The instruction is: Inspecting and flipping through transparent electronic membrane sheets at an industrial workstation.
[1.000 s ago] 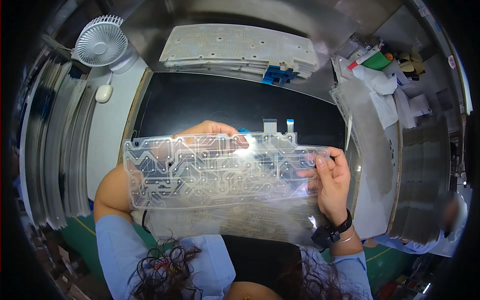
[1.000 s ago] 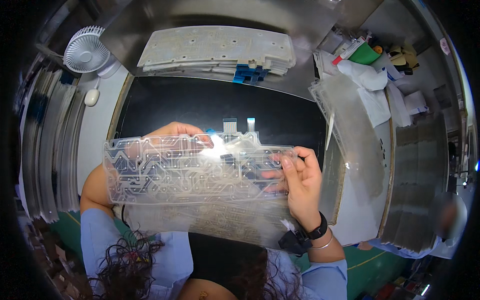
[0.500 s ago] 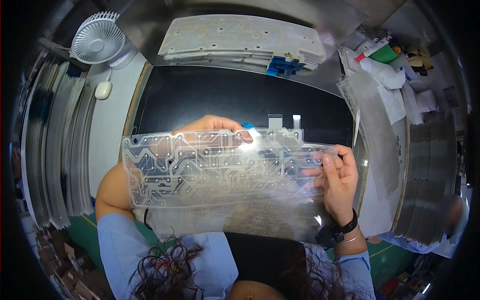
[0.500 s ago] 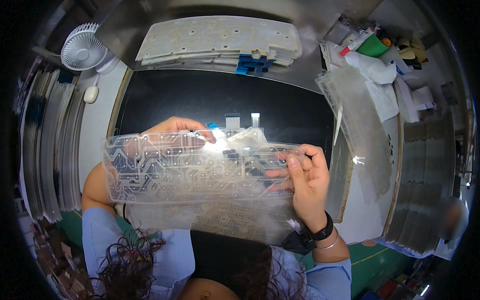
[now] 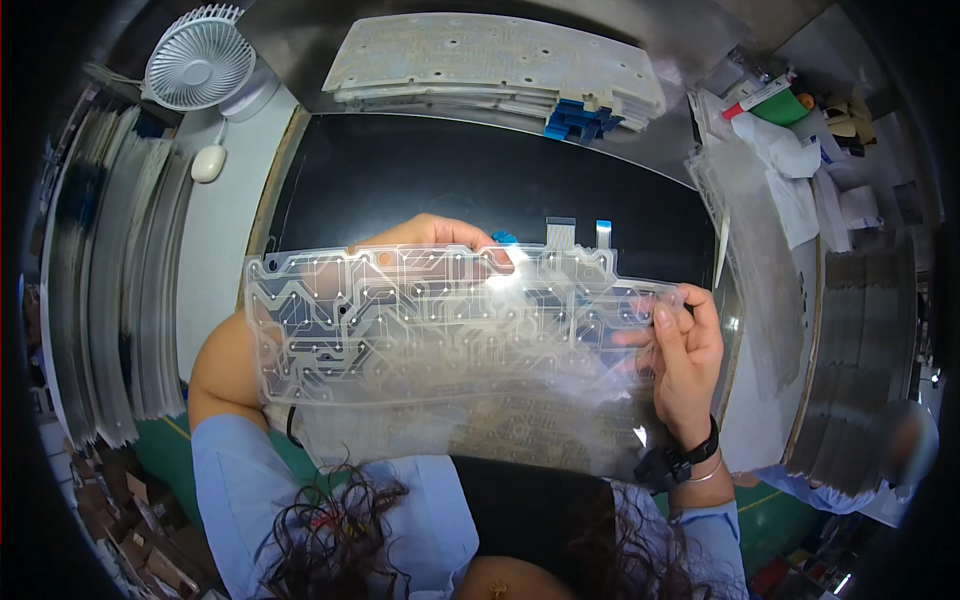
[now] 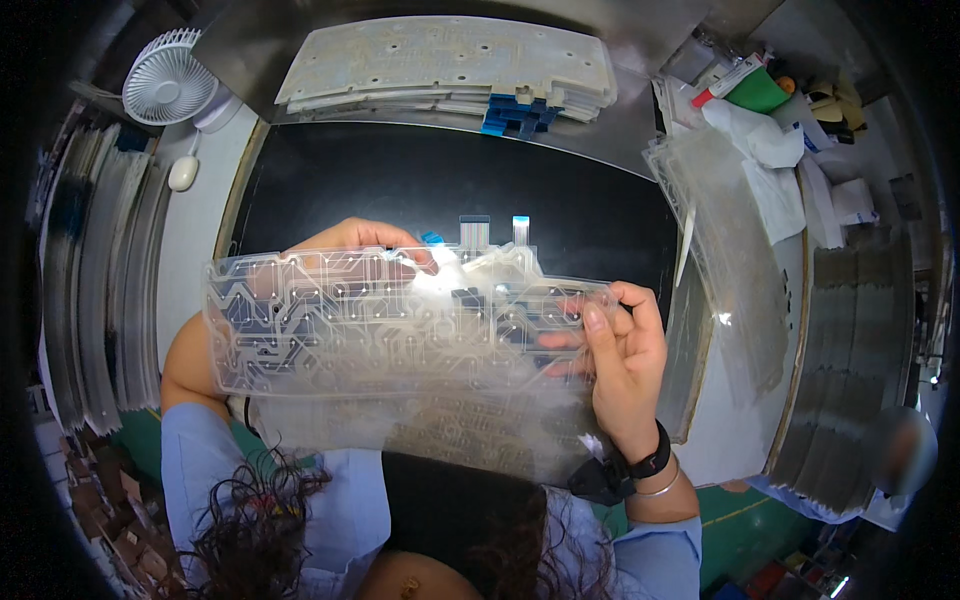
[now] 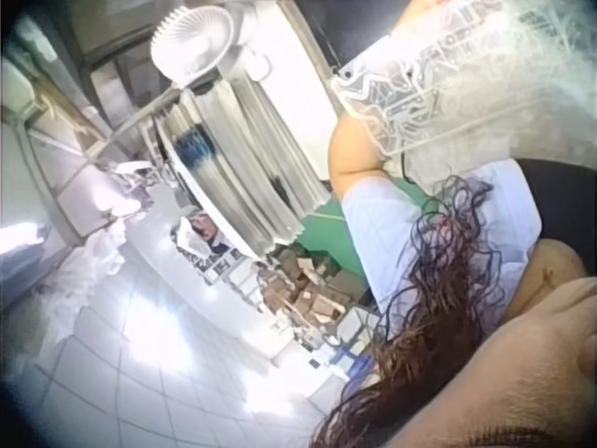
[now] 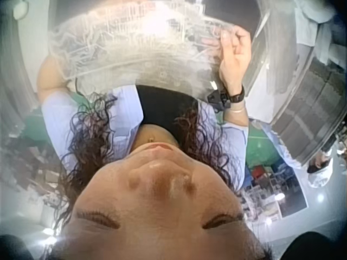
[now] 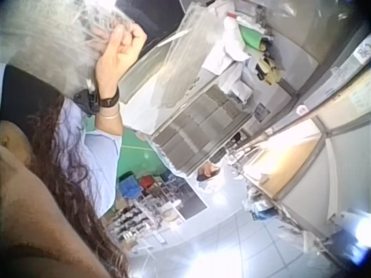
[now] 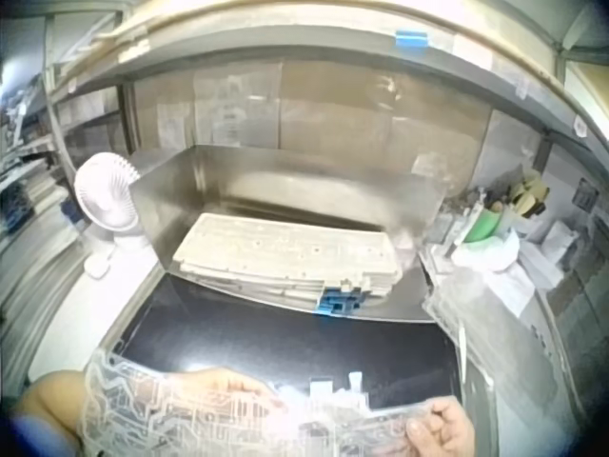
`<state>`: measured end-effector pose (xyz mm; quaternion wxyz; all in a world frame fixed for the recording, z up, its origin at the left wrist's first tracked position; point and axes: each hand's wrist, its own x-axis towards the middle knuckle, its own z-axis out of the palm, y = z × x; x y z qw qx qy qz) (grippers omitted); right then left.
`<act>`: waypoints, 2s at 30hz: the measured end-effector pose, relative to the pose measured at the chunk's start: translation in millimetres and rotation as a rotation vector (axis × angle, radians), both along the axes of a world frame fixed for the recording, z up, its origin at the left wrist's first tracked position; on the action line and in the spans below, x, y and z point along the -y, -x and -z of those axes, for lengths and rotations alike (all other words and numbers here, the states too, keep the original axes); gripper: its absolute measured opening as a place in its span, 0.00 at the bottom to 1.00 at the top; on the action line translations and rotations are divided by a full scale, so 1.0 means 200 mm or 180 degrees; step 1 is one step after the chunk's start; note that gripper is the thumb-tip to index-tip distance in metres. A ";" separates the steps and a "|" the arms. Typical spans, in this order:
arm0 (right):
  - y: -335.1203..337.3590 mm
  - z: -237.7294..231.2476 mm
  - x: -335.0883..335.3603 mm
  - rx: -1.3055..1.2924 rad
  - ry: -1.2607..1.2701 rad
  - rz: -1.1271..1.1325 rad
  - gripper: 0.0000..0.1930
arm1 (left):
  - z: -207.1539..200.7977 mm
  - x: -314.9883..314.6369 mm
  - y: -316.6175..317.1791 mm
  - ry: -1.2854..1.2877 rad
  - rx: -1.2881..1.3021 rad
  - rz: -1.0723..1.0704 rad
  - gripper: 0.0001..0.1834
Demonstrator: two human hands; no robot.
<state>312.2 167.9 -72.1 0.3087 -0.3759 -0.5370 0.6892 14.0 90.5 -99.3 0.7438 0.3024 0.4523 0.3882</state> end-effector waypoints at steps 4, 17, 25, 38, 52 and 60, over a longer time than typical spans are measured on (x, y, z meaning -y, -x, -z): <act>0.00 0.00 0.00 -0.0035 0.0017 0.0012 0.11 | 0.00 -0.01 0.00 -0.0133 0.0025 0.0021 0.18; -0.91 -0.13 -0.54 0.0416 -0.1788 0.2978 0.15 | -0.05 0.02 -0.01 -0.0370 -0.0155 0.0128 0.36; -0.44 -0.08 -0.44 0.2036 -0.3169 0.1243 0.20 | -0.08 0.02 -0.03 -0.0248 -0.0188 0.0307 0.24; 0.16 -0.06 -0.04 0.1801 -0.2663 -0.0411 0.11 | 0.00 0.03 0.00 -0.0399 -0.0128 0.0279 0.22; 0.10 0.03 -0.17 0.0951 -0.1111 -0.0575 0.07 | -0.05 0.02 -0.01 -0.0209 -0.0059 0.0215 0.20; 0.14 0.00 -0.15 0.0807 -0.0903 -0.0410 0.05 | -0.03 0.02 0.00 -0.0319 -0.0172 0.0231 0.23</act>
